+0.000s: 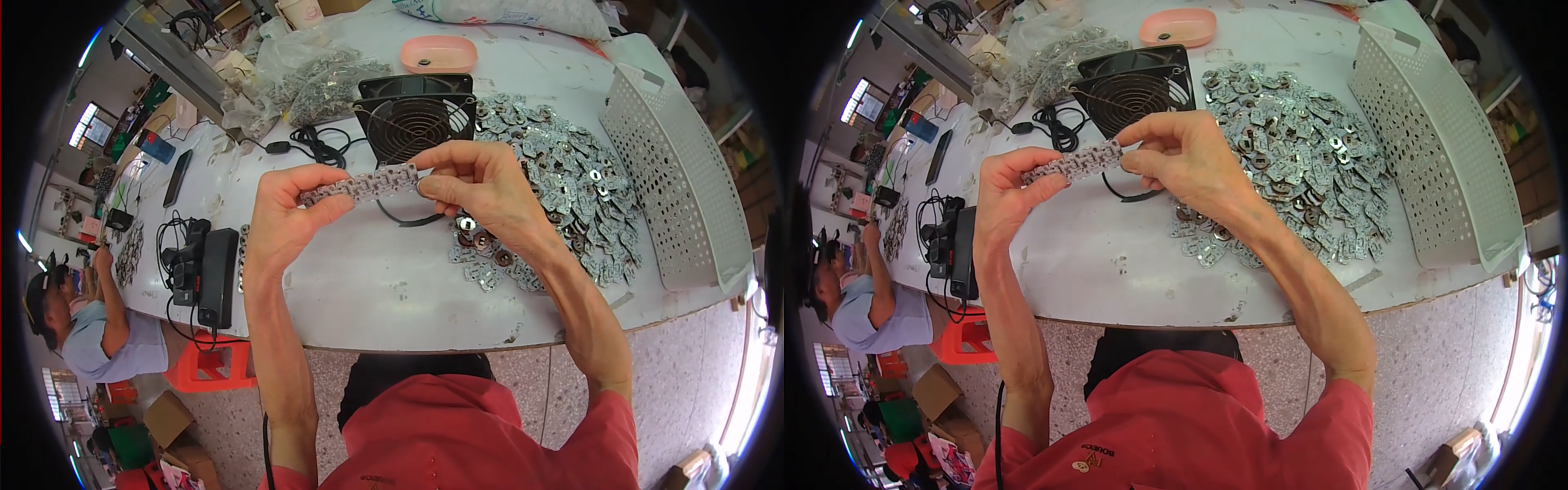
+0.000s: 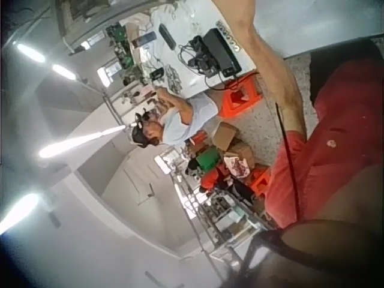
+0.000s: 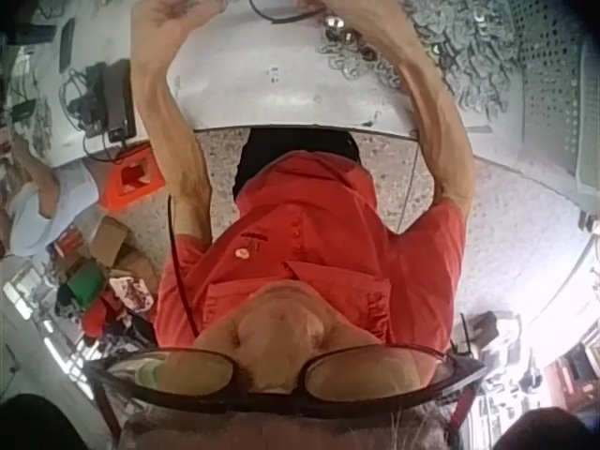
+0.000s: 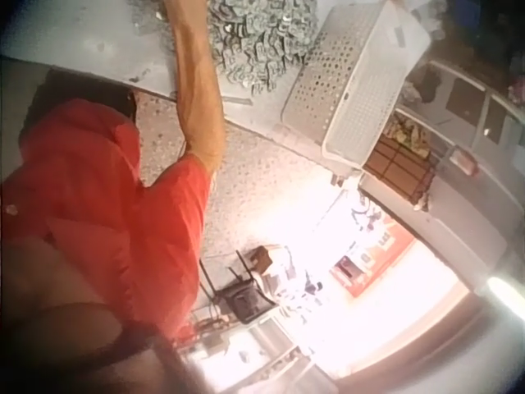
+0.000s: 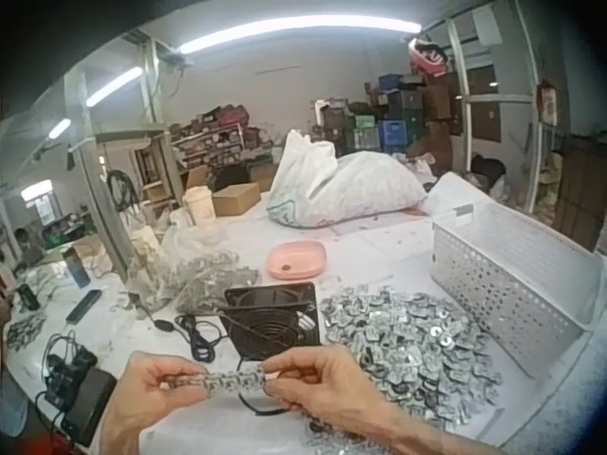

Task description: The person assembles small electronic components onto a circuit board strip by hand.

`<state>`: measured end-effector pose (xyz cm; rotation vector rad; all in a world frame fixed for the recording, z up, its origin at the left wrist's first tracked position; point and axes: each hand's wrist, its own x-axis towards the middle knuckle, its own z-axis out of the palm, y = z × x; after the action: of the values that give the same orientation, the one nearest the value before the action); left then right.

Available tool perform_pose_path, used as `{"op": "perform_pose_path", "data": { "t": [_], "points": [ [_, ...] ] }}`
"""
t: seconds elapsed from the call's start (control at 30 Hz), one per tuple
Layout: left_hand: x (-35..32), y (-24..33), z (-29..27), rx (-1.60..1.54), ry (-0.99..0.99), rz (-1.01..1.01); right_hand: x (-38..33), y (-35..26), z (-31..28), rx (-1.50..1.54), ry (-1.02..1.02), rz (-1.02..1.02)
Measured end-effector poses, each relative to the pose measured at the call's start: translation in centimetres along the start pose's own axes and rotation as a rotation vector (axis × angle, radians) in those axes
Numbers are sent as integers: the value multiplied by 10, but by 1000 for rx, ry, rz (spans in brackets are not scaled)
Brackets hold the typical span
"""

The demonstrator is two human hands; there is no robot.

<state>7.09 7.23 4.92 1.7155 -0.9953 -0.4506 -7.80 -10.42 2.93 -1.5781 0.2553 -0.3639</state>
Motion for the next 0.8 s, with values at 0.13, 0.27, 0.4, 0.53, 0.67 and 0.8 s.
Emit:
{"op": "perform_pose_path", "data": {
  "t": [0.13,0.27,0.4,0.53,0.67,0.8],
  "points": [
    [6,-3,3,-62,-30,16,0,-2,-2,7,29,42],
    [8,3,10,-145,13,54,1,-3,-4,58,40,140],
    [9,-10,27,-622,93,43,3,4,-8,351,34,219],
    [14,-2,52,-842,130,-13,1,7,-2,395,-9,296],
    [14,5,37,-772,31,-32,-1,1,-10,124,-42,177],
    [10,3,28,-145,-127,30,3,-8,-17,113,186,-55]
  ]
}}
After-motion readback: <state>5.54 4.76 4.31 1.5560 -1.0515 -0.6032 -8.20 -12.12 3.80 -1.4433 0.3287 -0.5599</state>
